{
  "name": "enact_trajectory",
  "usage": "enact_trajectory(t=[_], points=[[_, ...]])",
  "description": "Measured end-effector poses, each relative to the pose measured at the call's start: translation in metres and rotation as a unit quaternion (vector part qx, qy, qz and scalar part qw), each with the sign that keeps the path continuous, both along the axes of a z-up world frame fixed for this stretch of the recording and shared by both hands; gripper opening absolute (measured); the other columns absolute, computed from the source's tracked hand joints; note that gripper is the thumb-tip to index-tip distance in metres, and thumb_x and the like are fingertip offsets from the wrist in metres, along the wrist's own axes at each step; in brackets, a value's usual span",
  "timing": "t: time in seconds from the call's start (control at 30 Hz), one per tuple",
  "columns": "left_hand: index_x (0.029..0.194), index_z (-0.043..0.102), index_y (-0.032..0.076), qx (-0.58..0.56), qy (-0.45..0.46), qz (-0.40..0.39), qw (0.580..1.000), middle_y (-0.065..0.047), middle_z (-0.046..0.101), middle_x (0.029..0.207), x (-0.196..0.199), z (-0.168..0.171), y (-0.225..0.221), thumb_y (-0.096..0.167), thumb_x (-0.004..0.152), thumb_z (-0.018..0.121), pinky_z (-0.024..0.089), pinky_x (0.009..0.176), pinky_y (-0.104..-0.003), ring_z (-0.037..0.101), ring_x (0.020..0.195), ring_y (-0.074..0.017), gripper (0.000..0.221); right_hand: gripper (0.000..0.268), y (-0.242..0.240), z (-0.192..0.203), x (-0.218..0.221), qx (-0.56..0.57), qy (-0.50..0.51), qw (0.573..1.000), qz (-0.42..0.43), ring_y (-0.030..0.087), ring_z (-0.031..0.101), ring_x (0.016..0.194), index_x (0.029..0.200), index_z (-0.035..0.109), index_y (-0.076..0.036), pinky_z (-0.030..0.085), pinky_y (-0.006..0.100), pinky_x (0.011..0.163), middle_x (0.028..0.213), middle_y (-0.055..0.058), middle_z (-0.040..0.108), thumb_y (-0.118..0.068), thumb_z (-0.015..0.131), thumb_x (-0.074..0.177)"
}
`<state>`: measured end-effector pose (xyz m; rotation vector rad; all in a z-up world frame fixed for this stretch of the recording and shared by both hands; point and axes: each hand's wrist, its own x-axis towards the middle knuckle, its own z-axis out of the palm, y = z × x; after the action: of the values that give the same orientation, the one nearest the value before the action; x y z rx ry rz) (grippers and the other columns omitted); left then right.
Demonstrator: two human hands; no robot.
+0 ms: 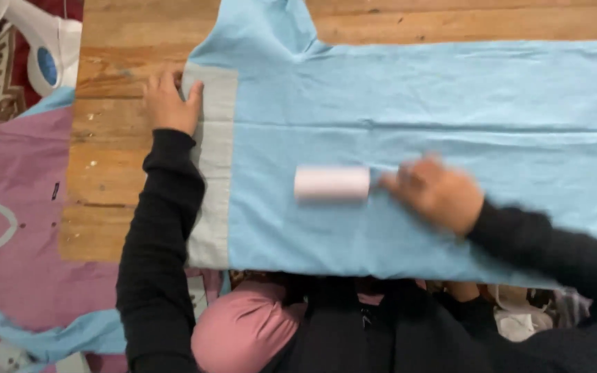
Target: The person cleans a light blue shirt on a wooden table. Using a lint roller, the person repeatedly rolls it over the sleeves and front of the shirt, then flips and unfolds different parts of the garment to continue cleaning with the roller.
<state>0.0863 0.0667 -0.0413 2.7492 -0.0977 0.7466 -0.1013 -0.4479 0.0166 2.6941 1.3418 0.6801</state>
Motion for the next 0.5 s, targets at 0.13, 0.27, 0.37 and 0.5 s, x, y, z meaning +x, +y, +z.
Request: enact_trajectory(t=[0.13, 0.27, 0.37, 0.5], points=[[0.103, 0.070, 0.016, -0.144, 0.114, -0.017, 0.983, 0.002, 0.061, 0.093, -0.005, 0.018, 0.013, 0.032, 0.093, 0.078, 0.051, 0.073, -0.038, 0.059, 0.080, -0.0177, 0.020, 0.025, -0.005, -0.009, 0.078, 0.053, 0.047, 0.993, -0.098, 0.028, 0.056, 0.084, 0.128, 0.069, -0.025, 0.046, 0.040, 0.037, 0.105, 0.006, 0.060, -0.029, 0.067, 0.103], [0.103, 0.068, 0.019, -0.278, 0.176, -0.098, 0.939, -0.005, 0.050, 0.115, -0.015, 0.028, 0.027, 0.014, 0.093, 0.079, 0.054, 0.091, -0.030, 0.060, 0.098, -0.0162, 0.015, 0.026, 0.023, -0.018, 0.093, 0.073, 0.014, 0.984, -0.162, 0.030, 0.058, 0.096, 0.120, 0.062, -0.014, 0.052, 0.043, 0.050, 0.103, 0.006, 0.059, -0.019, 0.070, 0.095], [0.107, 0.069, 0.016, -0.289, 0.202, -0.115, 0.929, -0.007, 0.047, 0.122, -0.017, 0.031, 0.032, 0.006, 0.092, 0.079, 0.053, 0.087, -0.026, 0.056, 0.091, -0.0133, 0.021, 0.019, 0.059, -0.014, 0.060, 0.124, 0.084, 0.987, -0.060, 0.033, 0.057, 0.087, 0.118, 0.062, -0.006, 0.051, 0.046, 0.055, 0.101, 0.013, 0.058, -0.011, 0.062, 0.100], [0.120, 0.070, 0.013, -0.347, 0.243, -0.138, 0.895, 0.010, 0.039, 0.079, -0.019, 0.036, 0.029, -0.003, 0.090, 0.070, 0.040, 0.070, -0.018, 0.037, 0.070, -0.0022, 0.034, 0.023, 0.103, 0.011, 0.037, 0.115, 0.124, 0.971, 0.167, 0.032, 0.056, 0.082, 0.121, 0.062, 0.001, 0.052, 0.044, 0.072, 0.104, 0.016, 0.056, 0.002, 0.049, 0.101]])
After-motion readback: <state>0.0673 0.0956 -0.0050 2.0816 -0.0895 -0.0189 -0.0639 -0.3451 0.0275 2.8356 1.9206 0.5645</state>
